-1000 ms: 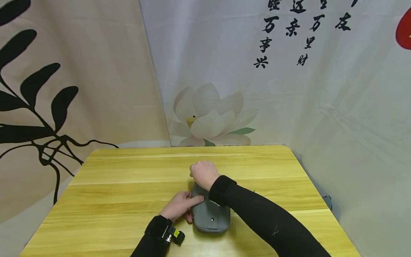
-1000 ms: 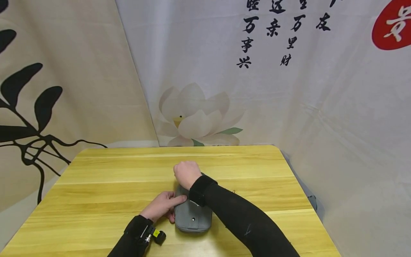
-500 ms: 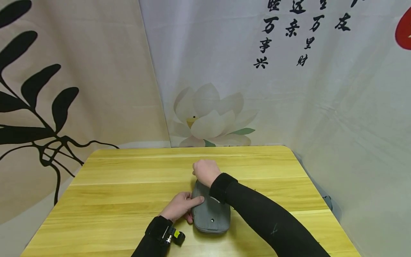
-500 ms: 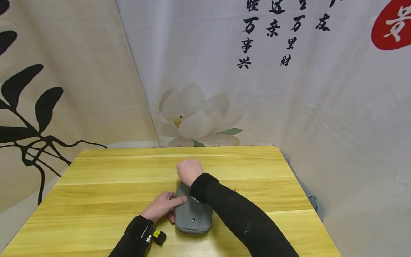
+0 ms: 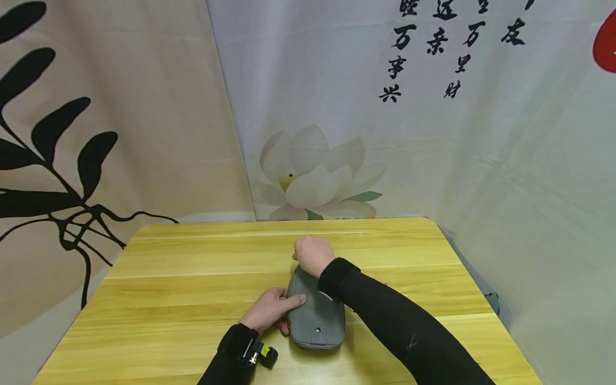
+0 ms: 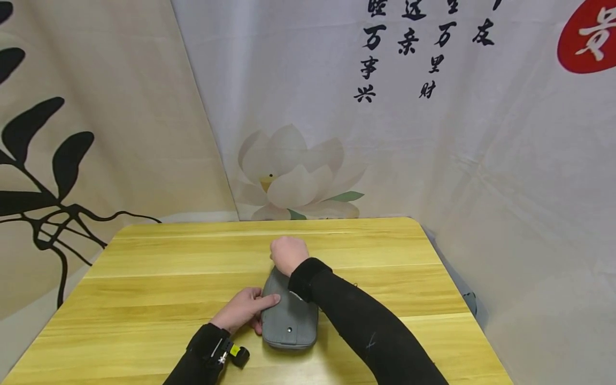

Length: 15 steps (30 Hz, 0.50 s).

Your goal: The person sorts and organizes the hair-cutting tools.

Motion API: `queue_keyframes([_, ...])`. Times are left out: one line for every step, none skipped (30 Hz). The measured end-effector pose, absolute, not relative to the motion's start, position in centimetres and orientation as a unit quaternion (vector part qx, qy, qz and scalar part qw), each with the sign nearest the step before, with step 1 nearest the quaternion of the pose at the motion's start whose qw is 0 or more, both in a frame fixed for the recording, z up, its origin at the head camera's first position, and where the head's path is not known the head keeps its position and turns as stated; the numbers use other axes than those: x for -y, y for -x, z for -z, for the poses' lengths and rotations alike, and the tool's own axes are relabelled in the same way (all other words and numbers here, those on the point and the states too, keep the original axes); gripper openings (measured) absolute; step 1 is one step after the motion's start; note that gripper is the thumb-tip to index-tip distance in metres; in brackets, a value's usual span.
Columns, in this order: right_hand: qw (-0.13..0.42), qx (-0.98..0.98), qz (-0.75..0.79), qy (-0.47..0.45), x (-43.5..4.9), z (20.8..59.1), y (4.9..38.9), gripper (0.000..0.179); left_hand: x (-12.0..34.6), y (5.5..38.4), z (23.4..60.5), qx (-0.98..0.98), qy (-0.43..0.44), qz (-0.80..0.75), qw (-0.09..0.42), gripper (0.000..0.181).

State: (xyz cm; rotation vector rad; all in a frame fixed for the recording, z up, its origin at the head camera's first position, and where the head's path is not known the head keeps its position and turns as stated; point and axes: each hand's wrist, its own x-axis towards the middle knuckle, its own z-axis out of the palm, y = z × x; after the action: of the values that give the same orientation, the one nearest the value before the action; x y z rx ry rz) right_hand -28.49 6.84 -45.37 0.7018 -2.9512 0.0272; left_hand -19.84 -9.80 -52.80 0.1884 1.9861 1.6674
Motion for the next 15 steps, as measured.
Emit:
queue_keyframes([0.054,0.972,-0.012,-0.229,-6.90,45.37,28.48,0.031,9.78,19.82,52.78,-0.736,-0.069,-0.618,0.267,0.046])
queue_keyframes([0.054,0.972,-0.014,-0.228,-6.95,45.36,28.46,0.032,9.76,19.82,52.79,-0.737,-0.069,-0.618,0.266,0.046])
queue_keyframes([0.052,0.972,-0.019,-0.227,-6.99,45.36,28.45,0.032,9.74,19.82,52.78,-0.737,-0.067,-0.618,0.266,0.046])
queue_keyframes([0.050,0.972,-0.024,-0.227,-7.03,45.34,28.44,0.031,9.73,19.82,52.78,-0.736,-0.067,-0.618,0.267,0.046])
queue_keyframes([0.048,0.972,-0.033,-0.226,-7.08,45.33,28.43,0.030,9.73,19.82,52.78,-0.735,-0.066,-0.619,0.267,0.046])
queue_keyframes([0.043,0.972,-0.041,-0.225,-7.11,45.32,28.44,0.029,9.73,19.83,52.78,-0.734,-0.065,-0.620,0.268,0.047])
queue_keyframes([0.039,0.972,-0.049,-0.225,-7.14,45.30,28.45,0.027,9.73,19.84,52.78,-0.733,-0.064,-0.622,0.269,0.047])
queue_keyframes([0.037,0.972,-0.058,-0.225,-7.18,45.28,28.46,0.025,9.75,19.85,52.78,-0.732,-0.063,-0.623,0.269,0.048])
queue_keyframes([0.034,0.971,-0.068,-0.225,-7.21,45.26,28.47,0.023,9.77,19.85,52.75,-0.731,-0.061,-0.624,0.269,0.049])
queue_keyframes([0.032,0.971,-0.076,-0.225,-7.27,45.24,28.48,0.022,9.76,19.87,52.74,-0.730,-0.060,-0.625,0.270,0.050])
queue_keyframes([0.030,0.970,-0.081,-0.226,-7.33,45.23,28.48,0.021,9.76,19.89,52.76,-0.730,-0.059,-0.626,0.270,0.051])
queue_keyframes([0.029,0.970,-0.084,-0.228,-7.37,45.22,28.50,0.020,9.76,19.91,52.77,-0.730,-0.058,-0.625,0.270,0.052])
queue_keyframes([0.029,0.969,-0.087,-0.229,-7.42,45.21,28.49,0.020,9.75,19.92,52.76,-0.730,-0.058,-0.625,0.270,0.053])
queue_keyframes([0.028,0.969,-0.088,-0.230,-7.46,45.22,28.50,0.020,9.76,19.93,52.78,-0.731,-0.057,-0.624,0.270,0.053])
queue_keyframes([0.026,0.969,-0.088,-0.230,-7.48,45.22,28.53,0.020,9.76,19.93,52.76,-0.731,-0.056,-0.624,0.271,0.054])
